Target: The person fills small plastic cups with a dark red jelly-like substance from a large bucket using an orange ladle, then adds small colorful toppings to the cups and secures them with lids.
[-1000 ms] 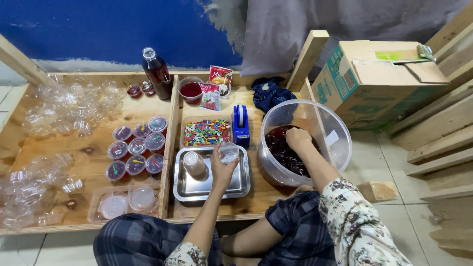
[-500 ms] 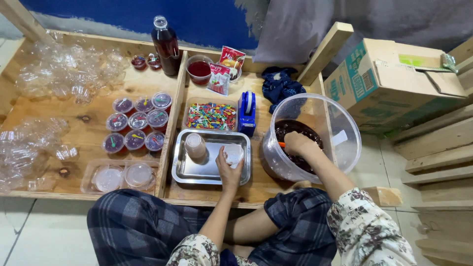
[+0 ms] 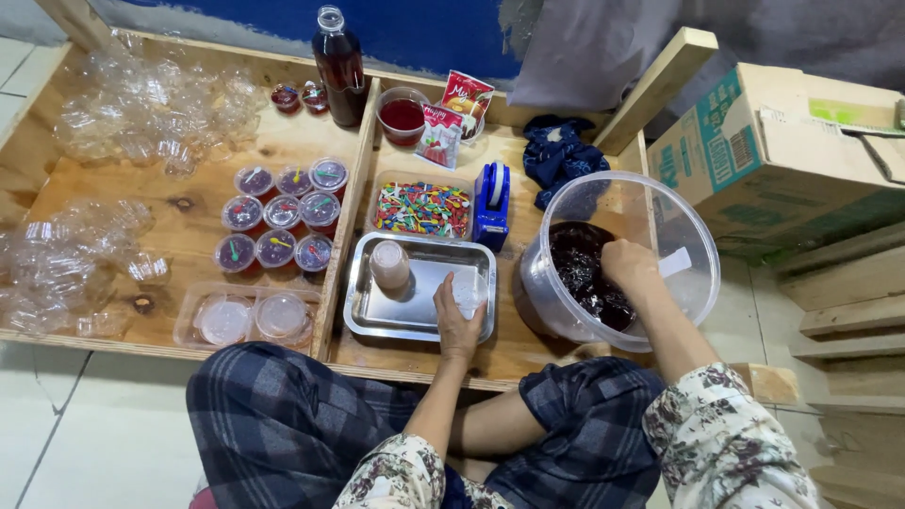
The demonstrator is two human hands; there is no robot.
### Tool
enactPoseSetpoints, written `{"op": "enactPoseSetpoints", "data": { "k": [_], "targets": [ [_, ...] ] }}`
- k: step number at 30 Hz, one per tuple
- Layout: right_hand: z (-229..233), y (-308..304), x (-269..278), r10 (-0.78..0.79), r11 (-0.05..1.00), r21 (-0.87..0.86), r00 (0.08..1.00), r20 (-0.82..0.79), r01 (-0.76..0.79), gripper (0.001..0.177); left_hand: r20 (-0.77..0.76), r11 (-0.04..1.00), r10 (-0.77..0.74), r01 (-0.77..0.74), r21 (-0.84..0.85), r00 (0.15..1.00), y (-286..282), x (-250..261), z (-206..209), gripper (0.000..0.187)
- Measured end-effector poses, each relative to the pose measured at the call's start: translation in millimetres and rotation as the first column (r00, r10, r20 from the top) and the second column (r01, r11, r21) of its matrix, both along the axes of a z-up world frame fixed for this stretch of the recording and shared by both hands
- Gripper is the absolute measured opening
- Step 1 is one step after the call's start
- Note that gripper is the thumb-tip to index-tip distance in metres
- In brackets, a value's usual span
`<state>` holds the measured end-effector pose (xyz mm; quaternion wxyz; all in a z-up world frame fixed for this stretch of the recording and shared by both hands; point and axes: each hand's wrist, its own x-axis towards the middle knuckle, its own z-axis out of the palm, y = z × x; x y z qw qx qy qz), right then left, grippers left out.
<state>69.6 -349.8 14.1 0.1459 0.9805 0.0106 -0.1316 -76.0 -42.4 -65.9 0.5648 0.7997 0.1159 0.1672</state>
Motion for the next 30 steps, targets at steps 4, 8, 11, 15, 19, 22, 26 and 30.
{"op": "enactPoseSetpoints", "data": {
  "k": [4,8,11,15,19,22,26,30],
  "targets": [
    [30,50,-16,-0.058,0.996,0.053,0.983,-0.172,0.068,0.025,0.026,1.000,-0.029,0.029,0.005,0.999,1,3,-9,0.092],
    [70,98,-29,0.018,0.993,0.113,0.968,-0.250,0.011,0.027,0.039,0.998,-0.046,0.045,0.035,0.998,3,3,-13,0.092],
    [59,92,-5,-0.017,0.985,0.160,0.970,-0.242,0.057,0.028,0.047,0.998,-0.042,0.040,0.041,0.998,5,3,-16,0.092],
    [63,73,12,-0.063,0.988,0.124,0.977,-0.205,0.090,0.032,0.003,0.999,-0.049,0.049,0.014,0.999,5,4,-19,0.094],
    [35,41,23,-0.104,0.988,0.096,0.985,-0.135,0.118,0.033,-0.013,0.999,-0.050,0.050,0.018,0.999,7,4,-14,0.093],
    [41,44,3,-0.091,0.991,0.082,0.983,-0.159,0.105,0.034,-0.030,0.999,-0.041,0.041,0.017,0.999,7,4,-15,0.094],
    [56,64,-27,-0.084,0.993,0.062,0.961,-0.264,0.104,0.029,-0.029,0.998,-0.065,0.065,0.015,0.997,7,3,-17,0.092],
    [90,98,-48,-0.010,0.994,0.103,0.942,-0.334,0.047,0.026,-0.003,0.998,-0.060,0.060,0.035,0.998,6,4,-20,0.092]
  ]
}}
